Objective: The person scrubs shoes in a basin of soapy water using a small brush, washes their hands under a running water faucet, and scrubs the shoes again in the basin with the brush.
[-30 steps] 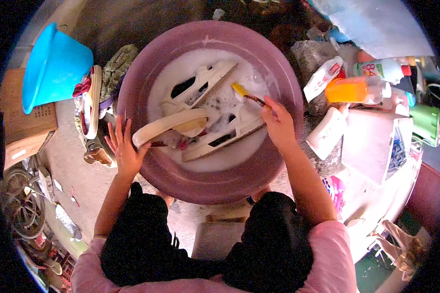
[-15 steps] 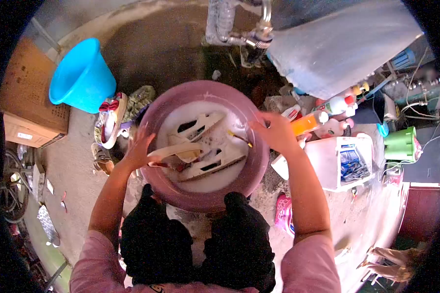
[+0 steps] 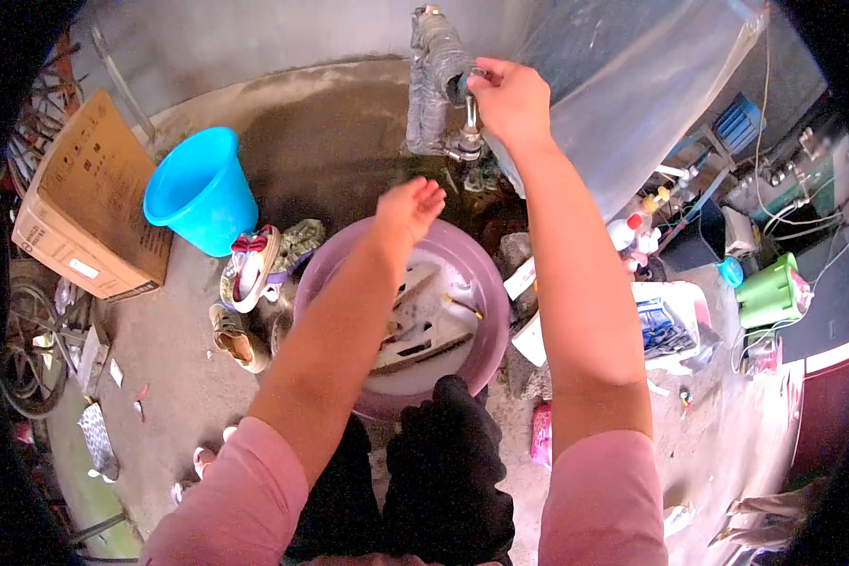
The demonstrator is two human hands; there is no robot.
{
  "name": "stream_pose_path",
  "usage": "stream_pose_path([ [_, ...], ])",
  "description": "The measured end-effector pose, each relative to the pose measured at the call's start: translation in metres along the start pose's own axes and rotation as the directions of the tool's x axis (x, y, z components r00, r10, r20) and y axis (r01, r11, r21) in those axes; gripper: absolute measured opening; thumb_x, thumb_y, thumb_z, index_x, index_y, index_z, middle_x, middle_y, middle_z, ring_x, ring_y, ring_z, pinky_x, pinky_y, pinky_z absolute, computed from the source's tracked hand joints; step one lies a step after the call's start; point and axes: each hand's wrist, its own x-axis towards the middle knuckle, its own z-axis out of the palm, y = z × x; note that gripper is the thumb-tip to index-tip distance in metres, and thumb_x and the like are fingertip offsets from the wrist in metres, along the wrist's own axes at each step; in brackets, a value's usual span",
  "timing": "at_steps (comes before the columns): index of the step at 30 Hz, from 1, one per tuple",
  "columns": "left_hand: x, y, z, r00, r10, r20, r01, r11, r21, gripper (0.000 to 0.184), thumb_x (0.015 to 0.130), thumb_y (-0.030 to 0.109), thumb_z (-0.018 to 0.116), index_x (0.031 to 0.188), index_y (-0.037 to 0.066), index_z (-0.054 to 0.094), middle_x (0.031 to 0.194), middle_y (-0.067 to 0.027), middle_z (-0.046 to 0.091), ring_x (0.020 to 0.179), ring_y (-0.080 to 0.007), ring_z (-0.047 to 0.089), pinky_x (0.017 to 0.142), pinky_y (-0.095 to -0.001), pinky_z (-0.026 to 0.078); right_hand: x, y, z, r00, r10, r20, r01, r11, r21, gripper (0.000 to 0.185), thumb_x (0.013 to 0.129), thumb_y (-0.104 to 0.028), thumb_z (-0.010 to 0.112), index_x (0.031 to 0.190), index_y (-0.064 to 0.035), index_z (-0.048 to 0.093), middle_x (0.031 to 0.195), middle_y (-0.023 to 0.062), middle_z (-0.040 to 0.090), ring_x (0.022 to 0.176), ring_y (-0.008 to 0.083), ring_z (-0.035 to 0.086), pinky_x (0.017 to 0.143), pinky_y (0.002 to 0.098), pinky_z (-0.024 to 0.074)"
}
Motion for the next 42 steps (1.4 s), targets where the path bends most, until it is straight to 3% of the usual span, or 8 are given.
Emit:
stream_pose_path([
  [8, 0.003, -0.03, 0.003, 0.988, -0.134, 0.079, 0.151, 0.946, -0.286, 0.018, 0.091, 0.008, 0.039, 0.1, -0.003, 0.049, 0.095, -0.0143, 0.058, 0.089, -0.0311, 0.057, 0.079, -0.045, 0.05, -0.025, 0.037, 0.012, 0.976, 0.216, -0.001, -0.138, 0.629, 0.765, 0.033, 0.089, -0.014, 0.05, 0.118, 0.0011, 0.048, 0.104, 0.0098, 0.059, 0.09, 0.0145, 0.056, 0.077, 0.0266, 0.0465],
  [12, 0.028, -0.047, -0.003, 0.91, -0.093, 0.405, 0.237, 0.917, -0.322, 0.025, 0.091, 0.02, 0.037, 0.1, 0.003, 0.053, 0.093, -0.011, 0.058, 0.091, -0.0276, 0.057, 0.081, -0.0386, 0.048, -0.101, 0.091, 0.087, 0.481, 0.628, 0.612, -0.5, -0.377, 0.78, 0.026, 0.093, -0.028, 0.038, 0.096, -0.0056, 0.051, 0.081, 0.0062, 0.058, 0.08, 0.0225, 0.056, 0.073, 0.0318, 0.0461],
  [16, 0.026, -0.048, -0.022, 0.813, -0.187, 0.551, 0.318, 0.936, -0.151, 0.033, 0.088, 0.036, 0.041, 0.091, 0.007, 0.057, 0.089, -0.0103, 0.061, 0.082, -0.0253, 0.058, 0.079, -0.0357, 0.047, -0.127, 0.117, 0.131, 0.543, 0.569, 0.617, -0.528, -0.34, 0.778, 0.029, 0.093, -0.031, 0.042, 0.08, -0.0058, 0.046, 0.073, 0.007, 0.055, 0.065, 0.0202, 0.055, 0.062, 0.0307, 0.0473],
  [23, 0.017, -0.055, -0.013, 0.955, -0.279, 0.099, 0.287, 0.955, -0.072, 0.032, 0.09, 0.036, 0.041, 0.097, 0.01, 0.058, 0.095, -0.0069, 0.06, 0.091, -0.0213, 0.055, 0.078, -0.0344, 0.045, -0.143, 0.149, 0.147, 0.971, 0.23, 0.07, -0.217, 0.964, -0.155, 0.04, 0.088, -0.043, 0.045, 0.082, -0.0037, 0.054, 0.07, 0.0104, 0.057, 0.058, 0.0281, 0.054, 0.059, 0.0369, 0.0451],
  [26, 0.036, -0.076, -0.011, 0.967, -0.211, -0.145, 0.201, 0.976, -0.08, 0.039, 0.091, 0.04, 0.04, 0.094, 0.005, 0.059, 0.092, -0.0093, 0.059, 0.085, -0.0207, 0.055, 0.073, -0.034, 0.045, -0.15, 0.142, 0.12, 0.955, -0.277, 0.104, 0.291, 0.811, -0.508, 0.026, 0.082, -0.033, 0.053, 0.084, -0.0069, 0.055, 0.071, 0.0121, 0.053, 0.072, 0.0331, 0.054, 0.063, 0.0429, 0.0456],
  [29, 0.034, -0.074, -0.002, 0.964, -0.173, -0.203, 0.158, 0.984, -0.087, 0.036, 0.09, 0.04, 0.045, 0.078, 0.008, 0.056, 0.073, -0.004, 0.058, 0.063, -0.0204, 0.055, 0.054, -0.0344, 0.046, -0.159, 0.145, 0.119, 0.973, 0.22, 0.073, -0.223, 0.974, 0.042, 0.019, 0.081, -0.021, 0.057, 0.09, -0.0044, 0.058, 0.083, 0.01, 0.059, 0.078, 0.0265, 0.057, 0.068, 0.036, 0.0467],
  [35, 0.059, -0.089, -0.018, 0.961, -0.273, 0.038, 0.272, 0.92, -0.28, 0.029, 0.092, 0.027, 0.041, 0.072, 0.006, 0.049, 0.068, -0.0052, 0.052, 0.058, -0.0172, 0.049, 0.051, -0.0313, 0.043, -0.15, 0.115, 0.087, 0.448, 0.597, 0.666, -0.763, -0.133, 0.632, 0.026, 0.075, -0.002, 0.057, 0.101, 0.0008, 0.058, 0.092, 0.0066, 0.06, 0.081, 0.0165, 0.057, 0.066, 0.0278, 0.0468],
  [42, 0.035, -0.062, -0.008, 0.954, -0.293, 0.062, 0.298, 0.91, -0.288, 0.024, 0.092, 0.019, 0.039, 0.086, 0.0, 0.052, 0.08, -0.0134, 0.059, 0.074, -0.0258, 0.06, 0.069, -0.0367, 0.056, -0.014, 0.044, 0.0, 0.973, 0.22, 0.069, -0.19, 0.596, 0.78, 0.041, 0.091, -0.03, 0.044, 0.118, 0.0002, 0.046, 0.113, 0.012, 0.054, 0.11, 0.0215, 0.047, 0.091, 0.0352, 0.0366],
])
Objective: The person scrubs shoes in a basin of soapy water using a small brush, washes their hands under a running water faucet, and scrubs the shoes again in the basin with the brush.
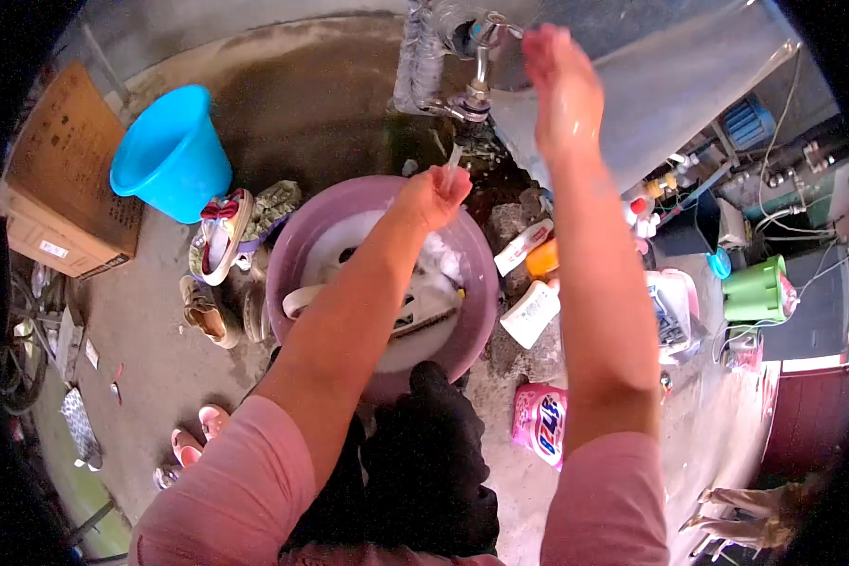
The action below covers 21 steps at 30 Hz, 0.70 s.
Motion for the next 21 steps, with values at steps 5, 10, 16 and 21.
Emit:
stream_pose_path([
  [5, -0.007, 0.009, 0.002, 0.989, -0.121, 0.086, 0.116, 0.991, 0.063, 0.025, 0.092, 0.017, 0.036, 0.088, -0.003, 0.051, 0.082, -0.0138, 0.06, 0.076, -0.0258, 0.061, 0.072, -0.0373, 0.055, 0.037, -0.028, 0.047, 0.947, 0.176, 0.268, -0.204, 0.976, 0.079, 0.017, 0.083, -0.004, 0.049, 0.095, 0.0033, 0.058, 0.08, 0.0091, 0.064, 0.075, 0.0208, 0.061, 0.07, 0.0317, 0.0472],
  [10, -0.008, 0.021, 0.006, 0.993, -0.058, 0.108, 0.055, 0.998, 0.03, 0.028, 0.092, 0.018, 0.036, 0.089, -0.005, 0.051, 0.082, -0.017, 0.058, 0.076, -0.03, 0.061, 0.068, -0.04, 0.055, 0.022, 0.023, 0.086, 0.98, -0.199, -0.009, 0.167, 0.848, -0.502, 0.021, 0.083, 0.0, 0.044, 0.098, 0.0032, 0.059, 0.09, 0.0122, 0.064, 0.087, 0.0221, 0.06, 0.081, 0.0283, 0.0432],
  [16, -0.024, 0.036, 0.021, 0.99, 0.041, 0.138, -0.04, 0.999, -0.012, 0.025, 0.092, 0.015, 0.033, 0.09, -0.003, 0.051, 0.084, -0.0162, 0.058, 0.077, -0.0304, 0.061, 0.074, -0.0404, 0.053, 0.022, 0.019, 0.073, 0.947, -0.088, -0.31, 0.019, 0.976, -0.218, 0.017, 0.083, -0.014, 0.051, 0.094, -0.002, 0.057, 0.082, 0.0066, 0.06, 0.084, 0.0162, 0.054, 0.076, 0.0274, 0.0391],
  [21, -0.059, 0.034, 0.039, 0.959, 0.207, 0.195, -0.268, 0.885, 0.381, 0.037, 0.093, 0.027, 0.037, 0.095, -0.006, 0.052, 0.1, -0.0182, 0.056, 0.097, -0.0325, 0.056, 0.09, -0.0431, 0.043, -0.018, 0.067, 0.023, 0.766, 0.156, -0.623, -0.003, 0.971, 0.24, 0.031, 0.088, -0.033, 0.044, 0.081, -0.0047, 0.053, 0.081, 0.0025, 0.052, 0.072, 0.0168, 0.047, 0.066, 0.0336, 0.0384],
])
